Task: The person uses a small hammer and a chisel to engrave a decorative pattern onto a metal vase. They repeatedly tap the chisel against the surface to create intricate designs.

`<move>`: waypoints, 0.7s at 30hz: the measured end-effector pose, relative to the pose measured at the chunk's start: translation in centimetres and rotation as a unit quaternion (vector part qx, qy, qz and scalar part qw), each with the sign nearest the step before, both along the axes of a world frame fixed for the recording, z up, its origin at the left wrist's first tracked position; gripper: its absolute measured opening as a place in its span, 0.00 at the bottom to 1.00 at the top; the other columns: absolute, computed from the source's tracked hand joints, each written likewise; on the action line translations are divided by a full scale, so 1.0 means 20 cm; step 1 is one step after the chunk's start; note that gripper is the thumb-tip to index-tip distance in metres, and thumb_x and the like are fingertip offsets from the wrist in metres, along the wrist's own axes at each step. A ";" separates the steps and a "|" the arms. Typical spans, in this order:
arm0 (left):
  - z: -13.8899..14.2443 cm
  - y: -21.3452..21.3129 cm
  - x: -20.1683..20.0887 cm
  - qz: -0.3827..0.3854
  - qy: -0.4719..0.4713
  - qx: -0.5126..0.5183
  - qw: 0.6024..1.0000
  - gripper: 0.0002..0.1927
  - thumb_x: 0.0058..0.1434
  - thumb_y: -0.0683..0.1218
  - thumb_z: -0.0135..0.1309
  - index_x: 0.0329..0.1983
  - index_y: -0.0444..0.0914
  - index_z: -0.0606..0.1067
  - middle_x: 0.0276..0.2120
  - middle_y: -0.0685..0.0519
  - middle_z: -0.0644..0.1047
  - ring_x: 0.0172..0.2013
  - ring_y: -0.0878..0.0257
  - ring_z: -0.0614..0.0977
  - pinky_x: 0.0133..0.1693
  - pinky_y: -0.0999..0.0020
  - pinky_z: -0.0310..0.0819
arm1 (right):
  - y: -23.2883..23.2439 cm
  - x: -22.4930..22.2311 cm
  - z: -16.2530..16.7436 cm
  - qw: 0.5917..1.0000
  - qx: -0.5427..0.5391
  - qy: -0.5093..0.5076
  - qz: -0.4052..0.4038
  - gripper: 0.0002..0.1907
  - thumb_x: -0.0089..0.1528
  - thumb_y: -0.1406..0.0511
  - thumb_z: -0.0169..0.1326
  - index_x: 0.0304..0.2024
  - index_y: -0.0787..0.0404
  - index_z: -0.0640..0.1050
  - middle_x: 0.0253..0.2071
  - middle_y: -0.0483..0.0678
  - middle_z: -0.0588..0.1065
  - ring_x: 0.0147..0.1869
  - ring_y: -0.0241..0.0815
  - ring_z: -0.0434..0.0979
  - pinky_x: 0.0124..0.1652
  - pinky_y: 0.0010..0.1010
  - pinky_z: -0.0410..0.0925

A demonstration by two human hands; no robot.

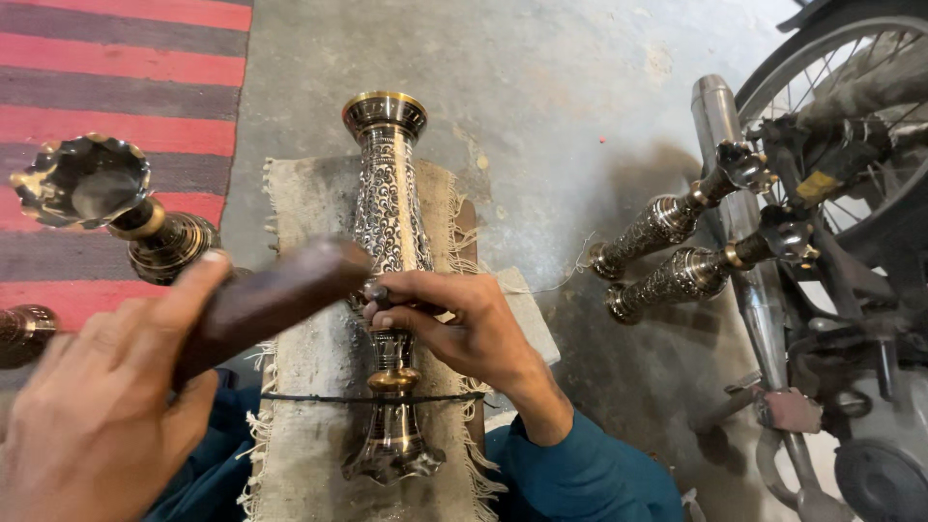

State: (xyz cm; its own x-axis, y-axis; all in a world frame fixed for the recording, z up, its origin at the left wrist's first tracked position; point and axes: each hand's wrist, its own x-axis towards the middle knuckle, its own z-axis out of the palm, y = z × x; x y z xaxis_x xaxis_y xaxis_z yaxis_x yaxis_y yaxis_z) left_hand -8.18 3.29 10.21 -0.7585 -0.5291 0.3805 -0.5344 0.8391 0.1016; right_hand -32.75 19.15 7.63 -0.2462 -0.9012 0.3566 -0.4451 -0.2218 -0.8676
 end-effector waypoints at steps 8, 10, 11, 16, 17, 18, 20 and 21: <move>0.05 0.01 -0.04 -0.021 -0.029 -0.059 0.998 0.47 0.42 0.49 0.63 0.72 0.54 0.70 0.39 0.56 0.77 0.40 0.56 0.81 0.44 0.55 0.75 | 0.00 -0.05 -0.06 0.999 -0.024 0.034 -0.004 0.13 0.64 0.70 0.62 0.52 0.61 0.81 0.45 0.49 0.84 0.47 0.39 0.88 0.48 0.28 0.83; 0.06 0.02 -0.04 -0.003 -0.082 -0.070 0.994 0.47 0.43 0.49 0.64 0.72 0.56 0.69 0.38 0.58 0.77 0.39 0.57 0.81 0.44 0.56 0.75 | -0.01 -0.06 -0.06 0.999 -0.025 0.039 0.004 0.14 0.64 0.70 0.61 0.53 0.61 0.81 0.45 0.48 0.84 0.47 0.38 0.88 0.48 0.27 0.83; 0.06 0.02 -0.04 0.006 -0.107 -0.089 0.990 0.46 0.45 0.49 0.64 0.72 0.58 0.68 0.39 0.59 0.78 0.38 0.58 0.81 0.44 0.56 0.75 | 0.00 -0.07 -0.05 0.999 -0.028 0.039 0.007 0.14 0.65 0.70 0.61 0.53 0.62 0.80 0.45 0.49 0.84 0.48 0.39 0.88 0.49 0.27 0.83; 0.05 0.01 -0.06 -0.037 0.009 -0.051 0.998 0.45 0.52 0.48 0.61 0.77 0.55 0.68 0.42 0.56 0.77 0.39 0.56 0.80 0.45 0.58 0.75 | 0.03 -0.07 -0.04 0.999 -0.049 -0.001 0.022 0.13 0.66 0.73 0.61 0.53 0.66 0.80 0.47 0.49 0.84 0.50 0.41 0.87 0.52 0.29 0.81; 0.05 0.00 -0.06 -0.034 -0.049 -0.116 0.991 0.44 0.49 0.47 0.63 0.74 0.56 0.69 0.40 0.58 0.78 0.36 0.57 0.80 0.44 0.58 0.75 | 0.03 -0.07 -0.04 0.999 -0.046 0.013 0.008 0.13 0.64 0.72 0.62 0.52 0.66 0.80 0.46 0.49 0.84 0.49 0.40 0.87 0.50 0.28 0.81; 0.06 0.00 -0.06 -0.028 -0.107 -0.180 0.977 0.43 0.47 0.47 0.64 0.70 0.58 0.70 0.39 0.61 0.79 0.33 0.58 0.80 0.42 0.57 0.74 | 0.04 -0.07 -0.04 0.999 -0.043 0.028 -0.004 0.14 0.63 0.72 0.63 0.52 0.66 0.81 0.45 0.49 0.84 0.47 0.39 0.87 0.48 0.28 0.81; 0.06 0.01 -0.07 -0.046 0.034 -0.029 0.998 0.41 0.55 0.48 0.62 0.75 0.55 0.68 0.45 0.58 0.76 0.41 0.58 0.79 0.47 0.61 0.74 | 0.04 -0.08 -0.04 0.999 -0.048 0.012 -0.005 0.14 0.63 0.72 0.63 0.52 0.66 0.81 0.44 0.49 0.84 0.47 0.39 0.88 0.48 0.27 0.81; 0.06 0.01 -0.08 -0.043 0.028 -0.025 0.998 0.40 0.56 0.49 0.62 0.75 0.55 0.69 0.44 0.58 0.76 0.42 0.58 0.79 0.48 0.61 0.74 | 0.03 -0.08 -0.05 0.998 -0.055 -0.018 0.006 0.14 0.64 0.73 0.63 0.52 0.66 0.80 0.45 0.49 0.83 0.48 0.39 0.87 0.49 0.28 0.82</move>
State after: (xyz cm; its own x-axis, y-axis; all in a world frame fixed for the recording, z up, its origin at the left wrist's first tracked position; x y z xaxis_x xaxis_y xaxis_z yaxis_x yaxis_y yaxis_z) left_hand -9.76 3.59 11.45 -0.7765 -0.4426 0.4486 -0.4553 0.8862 0.0863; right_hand -34.34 19.80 6.66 -0.2498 -0.8597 0.4455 -0.4108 -0.3226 -0.8528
